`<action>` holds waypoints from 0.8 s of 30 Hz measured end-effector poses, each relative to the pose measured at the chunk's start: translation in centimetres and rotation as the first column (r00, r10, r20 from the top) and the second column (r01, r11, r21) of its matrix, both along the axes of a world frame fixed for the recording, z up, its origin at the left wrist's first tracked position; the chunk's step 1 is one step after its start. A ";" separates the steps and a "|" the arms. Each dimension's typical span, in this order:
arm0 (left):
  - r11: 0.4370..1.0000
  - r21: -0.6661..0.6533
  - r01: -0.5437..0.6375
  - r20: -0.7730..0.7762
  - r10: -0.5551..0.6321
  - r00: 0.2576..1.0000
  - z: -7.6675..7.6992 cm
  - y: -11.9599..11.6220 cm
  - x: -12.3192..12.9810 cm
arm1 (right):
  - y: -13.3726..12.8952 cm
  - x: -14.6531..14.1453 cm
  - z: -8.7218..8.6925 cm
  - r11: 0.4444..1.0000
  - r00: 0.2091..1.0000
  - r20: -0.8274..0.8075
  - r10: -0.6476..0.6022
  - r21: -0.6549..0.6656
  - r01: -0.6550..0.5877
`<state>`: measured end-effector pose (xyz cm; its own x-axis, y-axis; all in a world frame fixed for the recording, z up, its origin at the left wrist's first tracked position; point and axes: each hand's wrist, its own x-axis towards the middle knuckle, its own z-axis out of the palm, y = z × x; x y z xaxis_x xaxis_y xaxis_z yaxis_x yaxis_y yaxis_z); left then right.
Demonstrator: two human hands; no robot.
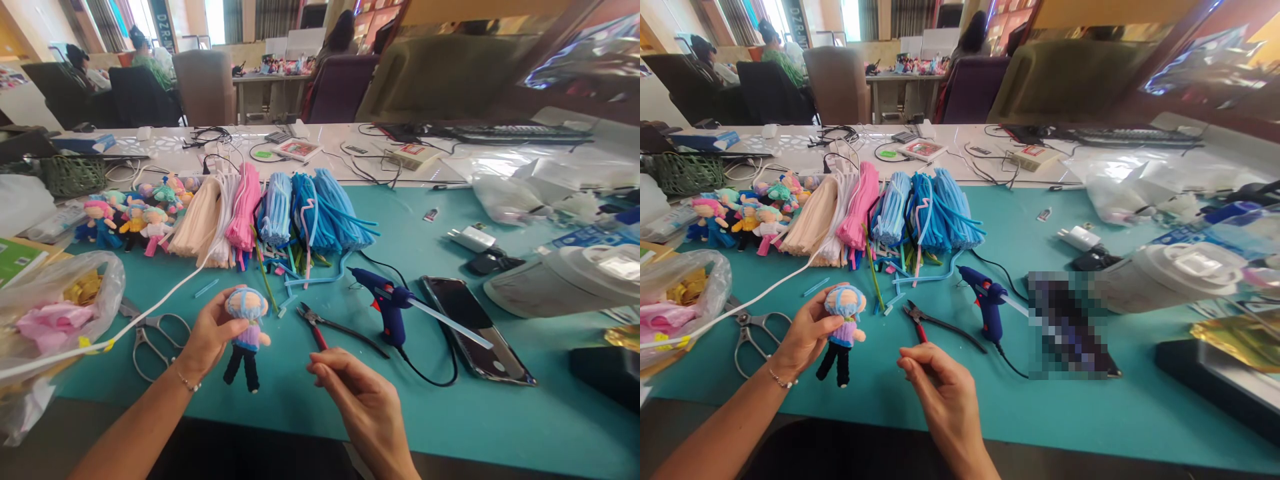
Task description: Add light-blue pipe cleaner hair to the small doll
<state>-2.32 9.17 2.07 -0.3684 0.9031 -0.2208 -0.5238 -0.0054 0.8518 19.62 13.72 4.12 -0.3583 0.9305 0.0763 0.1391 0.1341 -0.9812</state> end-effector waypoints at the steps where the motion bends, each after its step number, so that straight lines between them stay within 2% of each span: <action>1: 1.000 -0.001 -0.020 0.006 0.020 1.000 0.1 0.1 0.1 | 0.0 0.1 0.0 1.000 1.000 0.007 -0.009 0.005 0.009; 5: 0.998 -0.008 -0.062 0.022 0.062 0.998 0.4 0.2 0.5 | 0.0 0.6 0.3 0.997 0.996 0.073 0.054 0.052 -0.058; 10: 0.998 -0.006 -0.062 -0.015 0.062 0.998 0.2 0.2 0.4 | 0.3 0.7 0.6 0.988 0.990 0.140 0.035 0.145 -0.055; 14: 0.998 0.045 -0.033 -0.001 0.033 0.999 -0.2 0.2 0.3 | 0.4 0.6 0.8 0.991 0.991 0.128 0.047 0.119 -0.063; 19: 0.997 0.064 0.041 0.003 -0.041 0.999 -0.4 0.2 0.1 | 0.5 0.9 -0.3 0.998 0.998 0.067 -0.018 0.062 0.014; 24: 0.997 0.078 -0.005 0.061 0.000 0.998 -0.1 0.1 0.1 | 0.6 1.0 -1.3 0.997 0.999 0.028 -0.039 0.075 0.036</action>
